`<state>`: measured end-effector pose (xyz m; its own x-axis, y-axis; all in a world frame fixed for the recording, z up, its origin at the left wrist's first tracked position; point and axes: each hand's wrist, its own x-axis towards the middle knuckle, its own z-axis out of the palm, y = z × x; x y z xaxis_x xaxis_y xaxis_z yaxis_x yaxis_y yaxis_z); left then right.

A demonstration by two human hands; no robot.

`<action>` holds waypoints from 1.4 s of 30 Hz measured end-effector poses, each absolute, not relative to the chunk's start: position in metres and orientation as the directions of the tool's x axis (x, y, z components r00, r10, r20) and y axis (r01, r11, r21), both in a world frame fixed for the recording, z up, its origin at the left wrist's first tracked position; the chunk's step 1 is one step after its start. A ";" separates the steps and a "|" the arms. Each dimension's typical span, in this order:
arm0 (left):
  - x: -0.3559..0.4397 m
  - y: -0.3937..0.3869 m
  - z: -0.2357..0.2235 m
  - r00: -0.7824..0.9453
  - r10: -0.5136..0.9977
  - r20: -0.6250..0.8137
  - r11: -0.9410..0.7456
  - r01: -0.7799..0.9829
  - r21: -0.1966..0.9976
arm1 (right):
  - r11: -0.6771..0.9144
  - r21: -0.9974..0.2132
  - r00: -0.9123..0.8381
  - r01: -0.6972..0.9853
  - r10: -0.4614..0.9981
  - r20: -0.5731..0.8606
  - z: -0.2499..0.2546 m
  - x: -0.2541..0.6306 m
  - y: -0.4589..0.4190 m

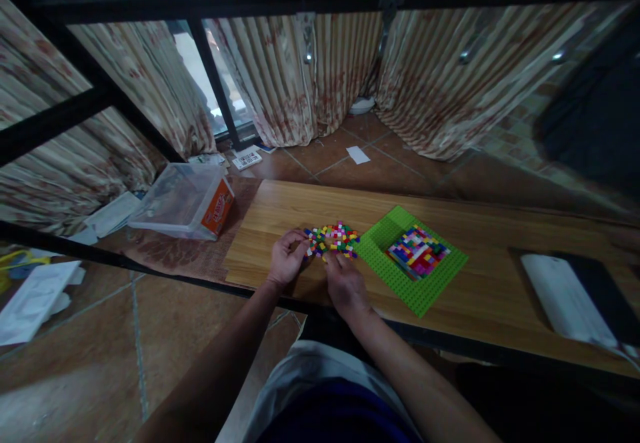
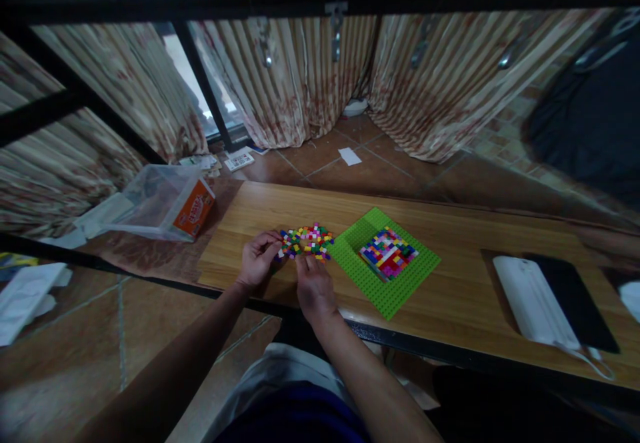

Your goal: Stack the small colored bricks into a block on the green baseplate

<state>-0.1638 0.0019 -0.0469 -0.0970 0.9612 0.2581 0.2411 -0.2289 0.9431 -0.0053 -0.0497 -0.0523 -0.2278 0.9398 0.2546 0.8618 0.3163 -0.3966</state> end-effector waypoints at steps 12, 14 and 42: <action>-0.167 0.005 -0.055 -0.078 0.952 0.295 -0.261 0.288 0.921 | 0.284 -0.725 -0.035 0.628 0.940 0.338 -0.023 0.028 -0.066; -0.167 0.007 -0.057 -0.080 0.951 0.299 -0.265 0.290 0.920 | 0.231 -0.770 0.043 0.594 0.947 0.318 -0.017 0.042 -0.075; -0.166 0.009 -0.051 -0.057 0.947 0.315 -0.278 0.343 0.897 | 0.018 -0.954 0.635 0.300 0.743 0.213 -0.033 0.166 -0.051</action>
<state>-0.1660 0.0090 -0.0513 -0.0565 0.9473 0.3152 0.3432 -0.2780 0.8972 0.1663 -0.0511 -0.0330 0.6350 0.7425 0.2132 0.2996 0.0177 -0.9539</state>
